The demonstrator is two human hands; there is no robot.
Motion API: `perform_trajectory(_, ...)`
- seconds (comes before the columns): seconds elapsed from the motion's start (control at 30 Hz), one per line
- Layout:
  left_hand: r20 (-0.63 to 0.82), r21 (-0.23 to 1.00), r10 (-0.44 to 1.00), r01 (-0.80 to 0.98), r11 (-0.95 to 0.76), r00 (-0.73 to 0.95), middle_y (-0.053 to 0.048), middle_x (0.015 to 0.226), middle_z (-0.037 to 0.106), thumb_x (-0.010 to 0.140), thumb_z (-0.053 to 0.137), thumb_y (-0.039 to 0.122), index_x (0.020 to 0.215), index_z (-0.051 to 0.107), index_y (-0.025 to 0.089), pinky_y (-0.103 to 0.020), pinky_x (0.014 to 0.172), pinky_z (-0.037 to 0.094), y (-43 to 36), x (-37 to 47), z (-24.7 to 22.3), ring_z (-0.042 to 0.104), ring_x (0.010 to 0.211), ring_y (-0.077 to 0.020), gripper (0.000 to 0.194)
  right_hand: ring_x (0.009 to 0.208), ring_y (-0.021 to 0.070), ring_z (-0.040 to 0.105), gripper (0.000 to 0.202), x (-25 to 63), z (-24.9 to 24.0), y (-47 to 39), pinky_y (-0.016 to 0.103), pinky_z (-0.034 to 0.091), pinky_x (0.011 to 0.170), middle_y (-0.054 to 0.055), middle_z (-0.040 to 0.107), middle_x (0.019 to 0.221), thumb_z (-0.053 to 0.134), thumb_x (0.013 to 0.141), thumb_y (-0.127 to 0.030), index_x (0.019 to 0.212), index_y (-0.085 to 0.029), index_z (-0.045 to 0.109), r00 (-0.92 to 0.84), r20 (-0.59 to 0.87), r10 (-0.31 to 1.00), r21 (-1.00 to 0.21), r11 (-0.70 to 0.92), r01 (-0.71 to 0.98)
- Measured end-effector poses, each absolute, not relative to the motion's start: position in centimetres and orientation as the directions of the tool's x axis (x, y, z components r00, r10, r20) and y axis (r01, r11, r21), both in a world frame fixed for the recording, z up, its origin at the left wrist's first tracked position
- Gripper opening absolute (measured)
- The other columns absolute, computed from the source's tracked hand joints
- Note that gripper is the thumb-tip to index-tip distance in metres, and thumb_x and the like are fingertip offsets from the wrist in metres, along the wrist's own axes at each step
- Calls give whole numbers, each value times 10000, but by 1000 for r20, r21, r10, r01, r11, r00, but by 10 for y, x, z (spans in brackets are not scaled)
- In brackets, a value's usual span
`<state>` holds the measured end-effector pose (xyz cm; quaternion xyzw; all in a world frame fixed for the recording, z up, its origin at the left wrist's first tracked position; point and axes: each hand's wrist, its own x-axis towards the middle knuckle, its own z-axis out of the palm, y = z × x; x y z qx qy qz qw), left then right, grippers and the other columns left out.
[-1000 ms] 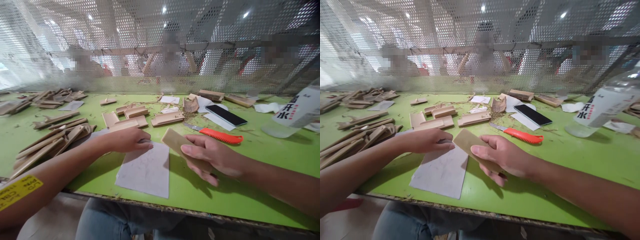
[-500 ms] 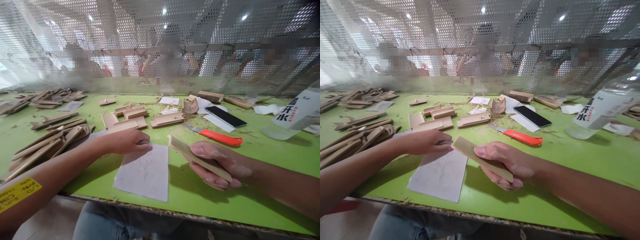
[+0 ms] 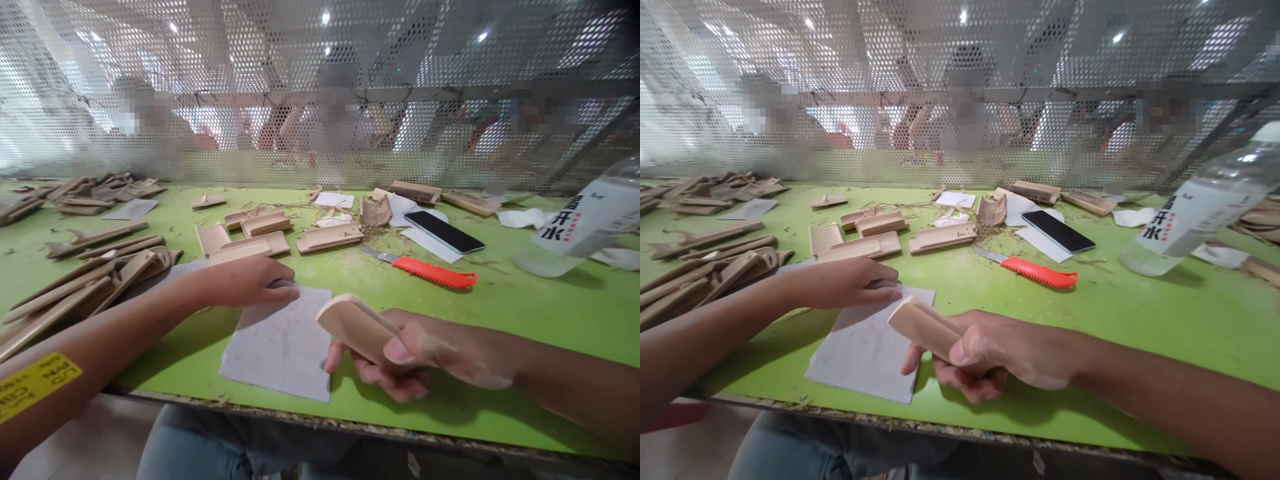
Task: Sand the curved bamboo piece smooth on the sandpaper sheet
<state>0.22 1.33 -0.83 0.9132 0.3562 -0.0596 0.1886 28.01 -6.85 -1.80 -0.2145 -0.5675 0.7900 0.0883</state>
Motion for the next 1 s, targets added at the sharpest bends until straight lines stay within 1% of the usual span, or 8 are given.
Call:
perform_trajectory(0.23, -245, 307, 628, 673, -673, 739, 22, 644, 508, 1015, 417, 521, 736, 499, 206, -300, 558, 270, 12, 6, -7, 438, 575, -127, 429, 403, 106, 521, 573, 285, -31, -68, 203, 310, 377, 48, 627, 655, 427, 969, -506, 1187, -35, 671, -931, -223, 289, -922, -372, 105)
perform_trajectory(0.43, -236, 328, 633, 673, -662, 737, 21, 637, 497, 1007, 438, 494, 724, 502, 204, -299, 559, 266, 11, 8, -6, 435, 573, -128, 409, 444, 121, 528, 635, 286, -25, -71, 200, 303, 388, 48, 606, 649, 439, 961, -601, 1160, -47, 676, -924, -277, 264, -915, -367, 170)
perform_trajectory(0.5, -233, 337, 632, 671, -661, 739, 18, 641, 507, 1003, 440, 493, 727, 513, 204, -301, 555, 260, 11, 8, -6, 435, 574, -130, 406, 462, 112, 448, 688, 285, -18, -72, 226, 360, 448, 6, 541, 635, 357, 1001, -663, 1182, -81, 676, -883, -271, 382, -952, -245, 186)
perform_trajectory(0.57, -232, 341, 632, 670, -659, 740, 17, 644, 512, 1003, 435, 499, 731, 519, 204, -301, 552, 257, 12, 8, -6, 437, 572, -131, 410, 550, 131, 462, 693, 286, -15, -71, 263, 418, 547, 18, 567, 714, 326, 1024, -684, 1250, -126, 669, -784, -167, 598, -959, 87, 271)
perform_trajectory(0.63, -242, 341, 636, 678, -651, 733, 18, 645, 513, 1005, 431, 510, 732, 516, 205, -301, 552, 261, 12, 8, -6, 442, 571, -130, 417, 734, 193, 582, 677, 288, -18, -67, 304, 458, 660, 91, 679, 930, 407, 1007, -690, 1371, -163, 629, -664, 81, 743, -760, 477, 441)
perform_trajectory(0.7, -257, 334, 641, 689, -644, 723, 19, 642, 509, 1006, 428, 522, 726, 503, 207, -301, 555, 268, 12, 7, -6, 446, 568, -129, 429, 904, 269, 641, 764, 289, -24, -62, 356, 482, 750, 150, 711, 1112, 446, 980, -720, 1502, -170, 541, -612, 250, 751, -492, 642, 588)
perform_trajectory(0.87, -246, 338, 641, 684, -647, 728, 14, 643, 516, 1007, 435, 518, 724, 500, 208, -307, 557, 268, 13, 6, -6, 447, 569, -132, 425, 731, 250, 639, 850, 284, -37, -59, 321, 402, 619, 115, 695, 932, 340, 977, -779, 1589, -203, 460, -625, 187, 758, -167, 652, 740)
perform_trajectory(1.0, -243, 354, 641, 682, -640, 728, 16, 631, 512, 999, 453, 516, 714, 497, 209, -307, 553, 262, 13, 6, -6, 442, 565, -134, 421, 670, 216, 587, 807, 280, -37, -61, 297, 307, 580, 88, 658, 876, 382, 968, -776, 1556, -240, 517, -611, 182, 770, -40, 627, 778)
